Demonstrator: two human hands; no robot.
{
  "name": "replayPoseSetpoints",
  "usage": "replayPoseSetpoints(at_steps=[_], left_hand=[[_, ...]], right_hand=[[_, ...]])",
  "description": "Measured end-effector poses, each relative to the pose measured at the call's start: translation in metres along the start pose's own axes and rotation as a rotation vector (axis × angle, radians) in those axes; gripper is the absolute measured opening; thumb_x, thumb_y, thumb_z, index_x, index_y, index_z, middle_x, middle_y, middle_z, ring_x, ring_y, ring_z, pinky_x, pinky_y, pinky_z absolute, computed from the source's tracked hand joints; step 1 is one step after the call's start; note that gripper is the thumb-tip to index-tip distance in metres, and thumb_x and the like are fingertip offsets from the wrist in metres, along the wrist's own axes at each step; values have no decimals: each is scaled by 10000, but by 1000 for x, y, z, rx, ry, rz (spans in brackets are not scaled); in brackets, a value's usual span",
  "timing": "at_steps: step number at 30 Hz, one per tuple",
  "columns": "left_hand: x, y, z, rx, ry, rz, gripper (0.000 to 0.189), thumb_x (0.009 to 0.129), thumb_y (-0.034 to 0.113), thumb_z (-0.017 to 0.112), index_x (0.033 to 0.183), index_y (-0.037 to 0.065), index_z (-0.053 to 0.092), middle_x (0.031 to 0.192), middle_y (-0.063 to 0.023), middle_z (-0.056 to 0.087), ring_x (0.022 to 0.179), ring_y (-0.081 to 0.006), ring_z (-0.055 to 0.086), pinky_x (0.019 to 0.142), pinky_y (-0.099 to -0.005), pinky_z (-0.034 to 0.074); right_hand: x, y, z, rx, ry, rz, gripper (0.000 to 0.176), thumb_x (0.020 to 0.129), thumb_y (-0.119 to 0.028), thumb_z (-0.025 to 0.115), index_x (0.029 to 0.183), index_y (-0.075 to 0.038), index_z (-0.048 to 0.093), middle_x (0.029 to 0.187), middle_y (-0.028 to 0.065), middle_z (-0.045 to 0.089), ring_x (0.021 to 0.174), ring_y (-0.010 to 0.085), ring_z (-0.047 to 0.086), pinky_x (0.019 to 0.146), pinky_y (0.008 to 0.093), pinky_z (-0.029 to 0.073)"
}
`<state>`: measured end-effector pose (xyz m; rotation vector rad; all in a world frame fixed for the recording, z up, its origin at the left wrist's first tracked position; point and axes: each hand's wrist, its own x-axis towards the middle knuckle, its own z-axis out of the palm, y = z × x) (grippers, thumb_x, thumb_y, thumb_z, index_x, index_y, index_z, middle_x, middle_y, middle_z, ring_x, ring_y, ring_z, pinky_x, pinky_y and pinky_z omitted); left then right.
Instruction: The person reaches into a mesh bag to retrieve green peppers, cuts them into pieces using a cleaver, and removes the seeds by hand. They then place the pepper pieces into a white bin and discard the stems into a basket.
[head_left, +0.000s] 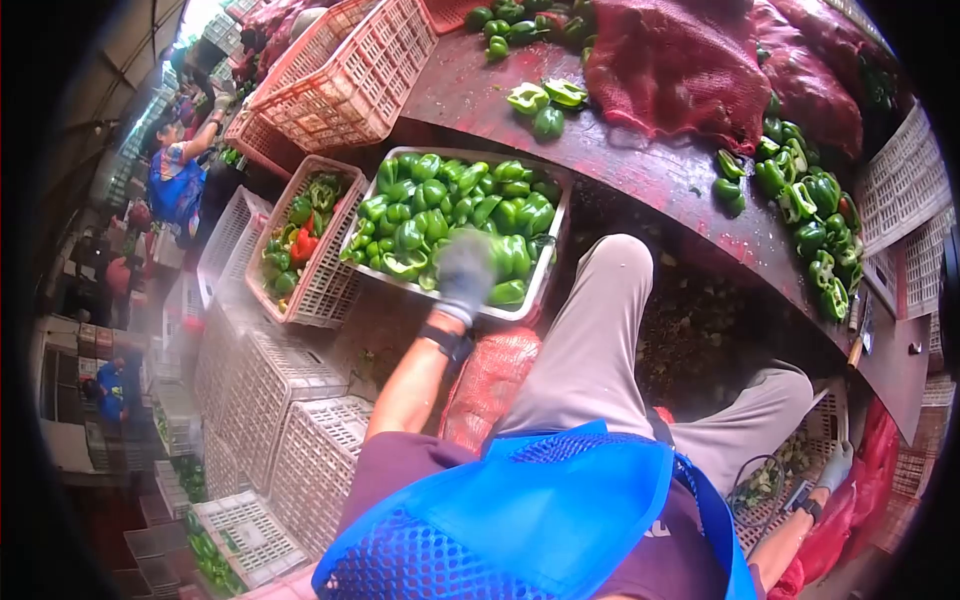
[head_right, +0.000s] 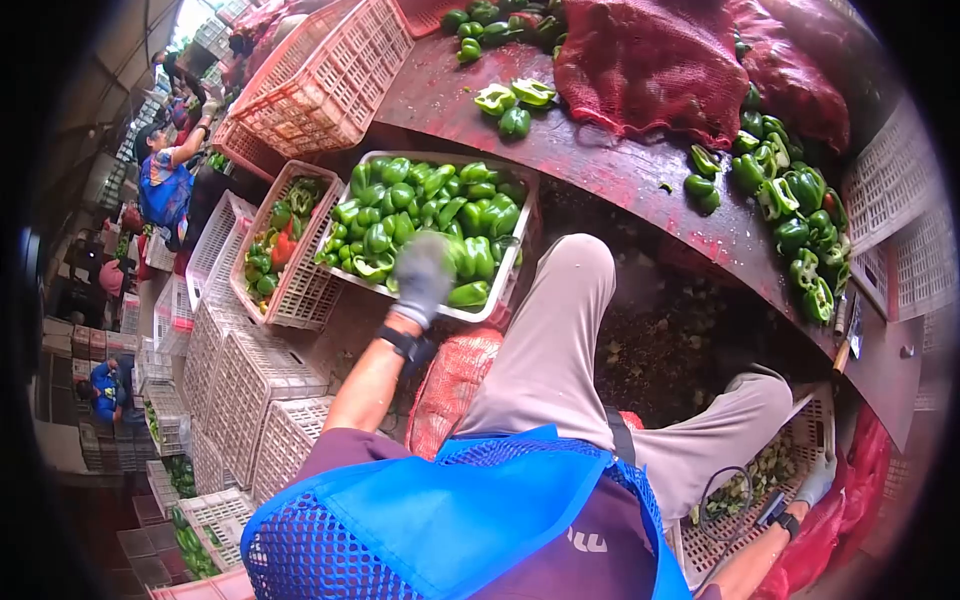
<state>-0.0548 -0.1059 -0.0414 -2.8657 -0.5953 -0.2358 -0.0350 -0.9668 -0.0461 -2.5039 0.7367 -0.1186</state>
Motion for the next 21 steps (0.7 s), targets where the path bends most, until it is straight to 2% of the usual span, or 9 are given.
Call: replayPoseSetpoints(at_steps=[2, 3, 7, 9, 10, 15, 19, 20, 21], left_hand=[[-46, 10, 57, -212, 4, 385, 512, 790, 382, 594, 1213, 109, 497, 1209, -151, 492, 1146, -374, 444, 933, -465, 383], [-48, 11, 52, -230, -2, 358, 525, 791, 387, 599, 1230, 116, 504, 1255, -150, 470, 1188, -365, 413, 972, -469, 345], [-45, 3, 36, -335, -9, 290, 560, 793, 409, 604, 1282, 153, 511, 1359, -144, 419, 1276, -355, 346, 1061, -488, 249], [-31, 1, 36, -361, 47, 253, 556, 796, 441, 597, 1281, 180, 517, 1377, -148, 402, 1287, -362, 331, 1076, -496, 221], [-23, 0, 37, -313, 65, 255, 580, 882, 555, 412, 1312, 174, 495, 1388, -166, 390, 1273, -394, 338, 1063, -519, 225], [-1, 21, 55, -187, -39, 244, 679, 831, 587, 477, 1394, 216, 396, 1408, -165, 369, 1292, -412, 305, 1077, -530, 193], [2, 23, 55, -199, -58, 219, 705, 822, 586, 496, 1412, 224, 362, 1415, -165, 364, 1303, -405, 296, 1084, -532, 181], [1, 23, 55, -200, -65, 217, 707, 821, 586, 498, 1412, 224, 362, 1414, -166, 365, 1304, -405, 296, 1084, -532, 181], [2, 23, 55, -200, -67, 213, 708, 820, 586, 500, 1413, 224, 361, 1413, -167, 366, 1304, -405, 296, 1085, -531, 180]], right_hand=[[-26, -45, 12, 22, 26, -50, 351, 899, -225, 501, 1183, -26, 553, 1119, 147, 628, 993, 268, 595, 868, 346, 436], [-37, -73, 10, -170, 35, -86, 346, 906, -212, 489, 1197, -35, 543, 1114, 126, 628, 1000, 236, 596, 865, 319, 440], [-52, -136, 14, -40, -107, -106, 281, 909, -153, 497, 1150, -29, 571, 1044, 108, 624, 928, 205, 579, 841, 313, 452], [-17, -122, 27, -25, -98, -242, 287, 899, -150, 511, 1155, -35, 570, 1086, 119, 627, 950, 220, 600, 839, 321, 463], [-9, -122, 29, -24, -97, -306, 291, 894, -148, 518, 1158, -38, 569, 1107, 125, 628, 961, 227, 611, 838, 325, 469], [-63, -325, 37, 141, -118, -736, 187, 872, -58, 558, 1049, -15, 599, 922, 74, 631, 878, 161, 583, 818, 281, 449], [-163, -518, 88, 131, -725, -781, 266, 849, -89, 618, 1107, -25, 602, 935, 80, 658, 876, 98, 591, 794, 246, 475], [-171, -538, 128, 240, -855, -916, 316, 828, -114, 622, 1130, -29, 589, 966, 107, 668, 859, 151, 634, 774, 280, 503], [-177, -562, 167, 87, -796, -1311, 350, 800, -126, 615, 1138, -40, 586, 979, 138, 667, 861, 237, 661, 758, 340, 521]])
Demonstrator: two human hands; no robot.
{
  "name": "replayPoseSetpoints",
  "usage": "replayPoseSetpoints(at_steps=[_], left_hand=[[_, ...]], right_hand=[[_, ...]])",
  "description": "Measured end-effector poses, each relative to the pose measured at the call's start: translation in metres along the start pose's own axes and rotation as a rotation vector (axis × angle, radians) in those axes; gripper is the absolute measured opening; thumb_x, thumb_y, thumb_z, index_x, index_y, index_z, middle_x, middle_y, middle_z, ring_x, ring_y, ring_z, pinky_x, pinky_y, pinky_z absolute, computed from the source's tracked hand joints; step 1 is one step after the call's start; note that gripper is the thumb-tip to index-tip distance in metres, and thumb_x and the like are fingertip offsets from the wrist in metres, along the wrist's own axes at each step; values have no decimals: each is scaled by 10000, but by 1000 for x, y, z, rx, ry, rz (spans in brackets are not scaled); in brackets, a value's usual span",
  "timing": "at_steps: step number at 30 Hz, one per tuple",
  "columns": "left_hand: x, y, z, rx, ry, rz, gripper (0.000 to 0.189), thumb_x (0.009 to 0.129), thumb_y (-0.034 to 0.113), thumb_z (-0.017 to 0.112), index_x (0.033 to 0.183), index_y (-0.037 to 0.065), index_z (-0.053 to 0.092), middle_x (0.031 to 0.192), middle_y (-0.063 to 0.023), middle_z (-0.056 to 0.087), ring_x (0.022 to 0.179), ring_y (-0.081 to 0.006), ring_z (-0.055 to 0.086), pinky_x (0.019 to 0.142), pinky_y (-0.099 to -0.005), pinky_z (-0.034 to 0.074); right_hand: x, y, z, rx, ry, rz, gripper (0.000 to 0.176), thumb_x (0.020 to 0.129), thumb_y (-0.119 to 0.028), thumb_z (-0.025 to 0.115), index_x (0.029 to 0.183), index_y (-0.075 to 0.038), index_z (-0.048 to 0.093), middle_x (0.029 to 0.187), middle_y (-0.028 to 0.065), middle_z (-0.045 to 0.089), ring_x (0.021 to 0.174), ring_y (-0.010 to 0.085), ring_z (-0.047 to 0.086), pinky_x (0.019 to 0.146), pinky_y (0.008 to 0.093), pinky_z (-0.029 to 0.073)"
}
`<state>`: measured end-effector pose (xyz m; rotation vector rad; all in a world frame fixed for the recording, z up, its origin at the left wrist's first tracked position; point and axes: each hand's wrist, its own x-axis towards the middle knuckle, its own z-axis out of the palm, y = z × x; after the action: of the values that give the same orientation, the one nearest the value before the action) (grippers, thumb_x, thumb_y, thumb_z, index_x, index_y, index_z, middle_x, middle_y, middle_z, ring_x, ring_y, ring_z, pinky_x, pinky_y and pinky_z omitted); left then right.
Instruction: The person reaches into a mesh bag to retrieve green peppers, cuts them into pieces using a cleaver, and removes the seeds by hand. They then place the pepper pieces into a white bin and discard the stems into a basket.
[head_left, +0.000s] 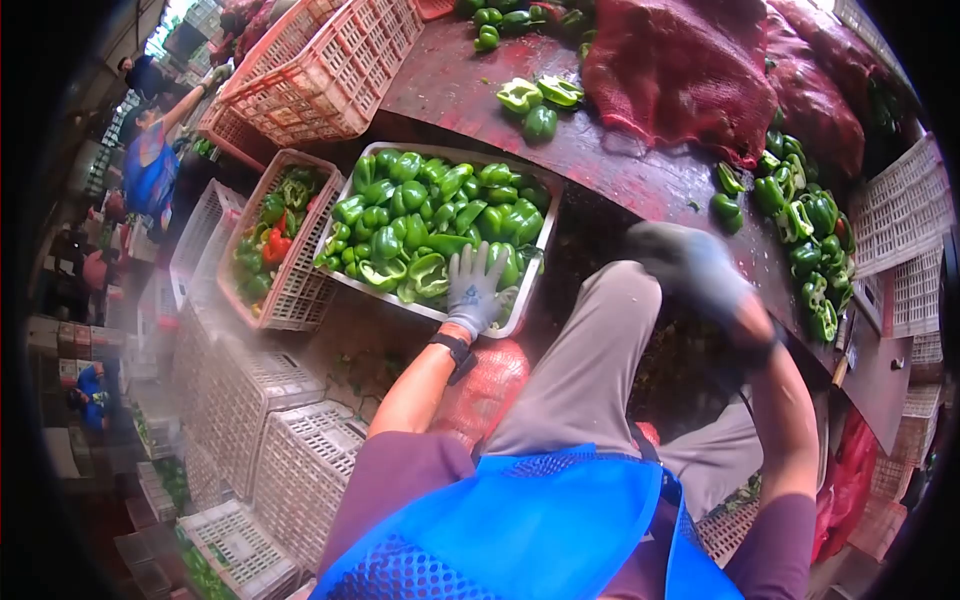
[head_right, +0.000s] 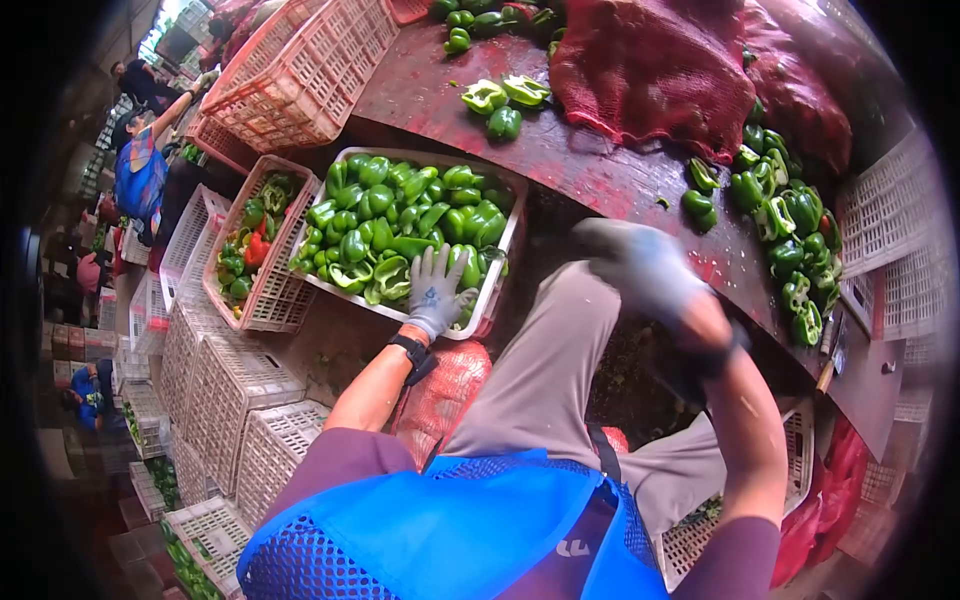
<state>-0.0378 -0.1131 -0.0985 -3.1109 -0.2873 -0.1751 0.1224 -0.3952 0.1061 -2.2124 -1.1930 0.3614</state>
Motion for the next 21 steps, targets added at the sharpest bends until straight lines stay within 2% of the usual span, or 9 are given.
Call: replayPoseSetpoints(at_steps=[1, 3, 7, 11, 13, 16, 17, 19, 21], left_hand=[[1, 0, 0, -1, -3, -4, 710, 818, 585, 502, 1413, 224, 361, 1413, -167, 367, 1304, -405, 296, 1085, -531, 180], [2, 1, 0, -9, -19, -14, 733, 803, 577, 533, 1417, 217, 354, 1426, -169, 349, 1312, -406, 290, 1088, -536, 172], [3, -2, 14, -114, 4, -41, 780, 781, 550, 578, 1426, 189, 328, 1450, -180, 306, 1349, -402, 232, 1107, -533, 120], [1, -2, 17, -218, 4, -61, 814, 743, 542, 620, 1419, 186, 339, 1451, -186, 294, 1349, -409, 219, 1112, -534, 97], [1, -3, 15, -247, 8, -62, 814, 740, 537, 628, 1419, 193, 339, 1453, -185, 288, 1347, -414, 217, 1111, -535, 97], [2, -4, 14, -277, 17, -56, 799, 737, 524, 638, 1410, 200, 356, 1442, -191, 291, 1337, -425, 222, 1107, -543, 115], [1, -4, 12, -287, 24, -55, 795, 738, 524, 636, 1409, 201, 359, 1439, -193, 294, 1335, -426, 225, 1106, -544, 122], [2, -5, 6, -279, 6, -59, 778, 744, 511, 636, 1405, 204, 365, 1429, -198, 304, 1325, -428, 241, 1094, -542, 159], [4, -4, -5, -270, 25, -50, 740, 748, 491, 643, 1386, 205, 401, 1425, -197, 312, 1303, -414, 278, 1063, -527, 217]], right_hand=[[35, -9, 19, 34, -149, -38, 331, 775, -142, 599, 1092, -46, 595, 975, 154, 661, 881, 315, 650, 752, 396, 519], [98, -16, 69, -362, -413, -2, 258, 794, -184, 531, 1005, -69, 626, 917, 164, 671, 868, 342, 647, 721, 428, 524], [149, 6, 162, -708, -478, -25, 230, 857, -207, 495, 935, -114, 690, 894, 109, 696, 824, 290, 678, 675, 424, 540], [149, 33, 207, -547, -423, -48, 276, 885, -240, 445, 873, -126, 697, 869, 107, 692, 767, 301, 674, 637, 433, 529], [155, 43, 211, -538, -428, -117, 274, 870, -249, 458, 862, -110, 694, 857, 120, 688, 759, 312, 669, 630, 432, 526], [159, 48, 208, -477, -451, -69, 266, 852, -232, 461, 864, -89, 685, 863, 142, 680, 758, 322, 664, 629, 422, 528], [158, 43, 198, -400, -469, -40, 248, 845, -208, 471, 881, -76, 678, 864, 156, 673, 754, 330, 658, 628, 436, 520], [155, 44, 172, -240, -385, -125, 186, 831, -164, 503, 868, -53, 648, 829, 173, 657, 740, 340, 649, 614, 446, 505], [138, 29, 115, 25, -225, 21, 96, 812, -96, 534, 829, -37, 608, 782, 183, 633, 726, 342, 640, 593, 432, 494]])
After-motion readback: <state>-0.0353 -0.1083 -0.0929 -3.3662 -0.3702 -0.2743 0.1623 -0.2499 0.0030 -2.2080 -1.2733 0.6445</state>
